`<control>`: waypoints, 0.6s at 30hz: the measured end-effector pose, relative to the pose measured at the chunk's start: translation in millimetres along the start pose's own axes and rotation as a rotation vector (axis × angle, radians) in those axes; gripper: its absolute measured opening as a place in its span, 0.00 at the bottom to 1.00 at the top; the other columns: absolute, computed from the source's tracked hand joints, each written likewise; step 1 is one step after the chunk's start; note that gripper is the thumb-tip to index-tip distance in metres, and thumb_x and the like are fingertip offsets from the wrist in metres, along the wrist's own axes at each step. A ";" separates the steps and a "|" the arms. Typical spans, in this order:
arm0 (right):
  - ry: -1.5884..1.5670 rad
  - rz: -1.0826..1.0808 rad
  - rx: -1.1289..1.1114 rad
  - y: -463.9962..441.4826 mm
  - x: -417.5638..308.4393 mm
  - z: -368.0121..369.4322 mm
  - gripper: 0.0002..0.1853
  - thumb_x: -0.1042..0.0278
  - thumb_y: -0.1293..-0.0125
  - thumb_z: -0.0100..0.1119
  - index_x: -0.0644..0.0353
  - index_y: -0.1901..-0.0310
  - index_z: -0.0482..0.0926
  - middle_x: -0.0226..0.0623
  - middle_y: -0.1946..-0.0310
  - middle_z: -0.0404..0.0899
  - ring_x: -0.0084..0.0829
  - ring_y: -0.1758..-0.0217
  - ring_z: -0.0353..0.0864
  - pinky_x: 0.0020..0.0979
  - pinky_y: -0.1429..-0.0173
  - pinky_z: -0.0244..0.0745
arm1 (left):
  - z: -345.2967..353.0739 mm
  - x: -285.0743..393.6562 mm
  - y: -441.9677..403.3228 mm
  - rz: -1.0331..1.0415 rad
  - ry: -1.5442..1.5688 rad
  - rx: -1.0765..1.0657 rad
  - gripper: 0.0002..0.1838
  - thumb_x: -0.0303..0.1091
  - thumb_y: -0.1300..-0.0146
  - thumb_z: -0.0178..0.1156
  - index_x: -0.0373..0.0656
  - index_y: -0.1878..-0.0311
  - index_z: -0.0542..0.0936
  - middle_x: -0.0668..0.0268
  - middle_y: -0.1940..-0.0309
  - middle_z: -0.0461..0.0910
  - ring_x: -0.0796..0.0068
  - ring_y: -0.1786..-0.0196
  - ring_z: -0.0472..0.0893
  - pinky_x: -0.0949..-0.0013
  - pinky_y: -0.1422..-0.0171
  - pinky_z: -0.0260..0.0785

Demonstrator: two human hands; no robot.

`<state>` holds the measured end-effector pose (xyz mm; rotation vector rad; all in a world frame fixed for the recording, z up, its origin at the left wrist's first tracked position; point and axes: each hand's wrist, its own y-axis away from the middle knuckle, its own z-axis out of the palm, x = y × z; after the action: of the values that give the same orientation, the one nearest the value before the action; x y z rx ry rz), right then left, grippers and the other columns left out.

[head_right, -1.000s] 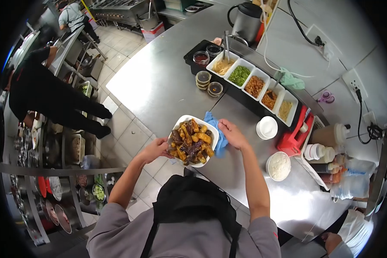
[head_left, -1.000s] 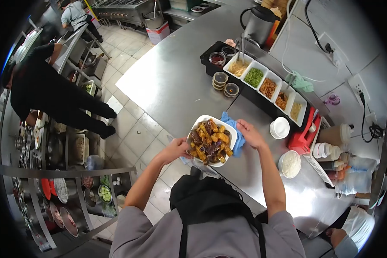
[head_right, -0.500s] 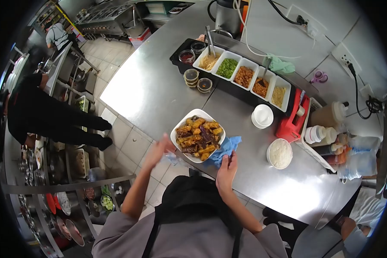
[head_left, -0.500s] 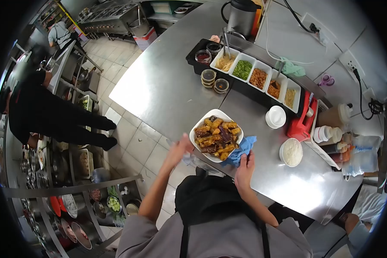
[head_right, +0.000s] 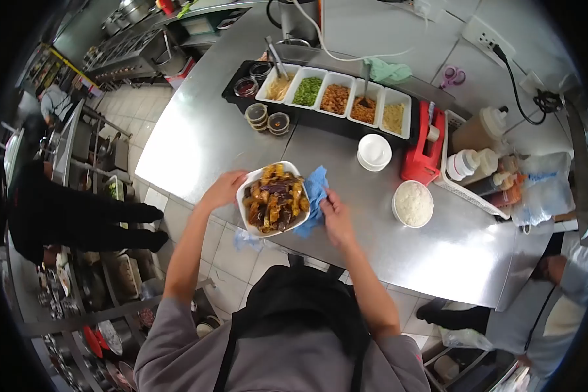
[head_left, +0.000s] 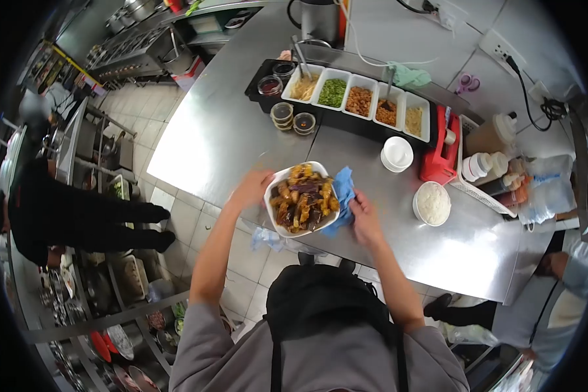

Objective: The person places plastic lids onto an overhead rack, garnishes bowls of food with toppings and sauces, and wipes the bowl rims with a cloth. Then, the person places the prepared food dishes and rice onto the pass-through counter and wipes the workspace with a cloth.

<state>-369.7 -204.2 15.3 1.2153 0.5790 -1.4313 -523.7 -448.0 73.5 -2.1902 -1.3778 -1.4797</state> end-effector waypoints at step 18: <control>0.243 -0.041 0.190 63.4 3.7 38.8 0.16 0.80 0.44 0.49 0.64 0.52 0.73 0.28 0.66 0.72 0.16 0.61 0.69 0.19 0.56 0.64 | 77.5 -16.0 83.4 -0.099 0.914 0.085 0.22 0.34 0.32 0.38 0.43 0.37 0.50 0.51 0.56 0.73 0.62 0.64 0.81 0.66 0.60 0.76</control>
<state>-324.2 -256.1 42.9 1.5507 0.6471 -1.4071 -411.7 -460.0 50.4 -1.1047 -1.1589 -2.0117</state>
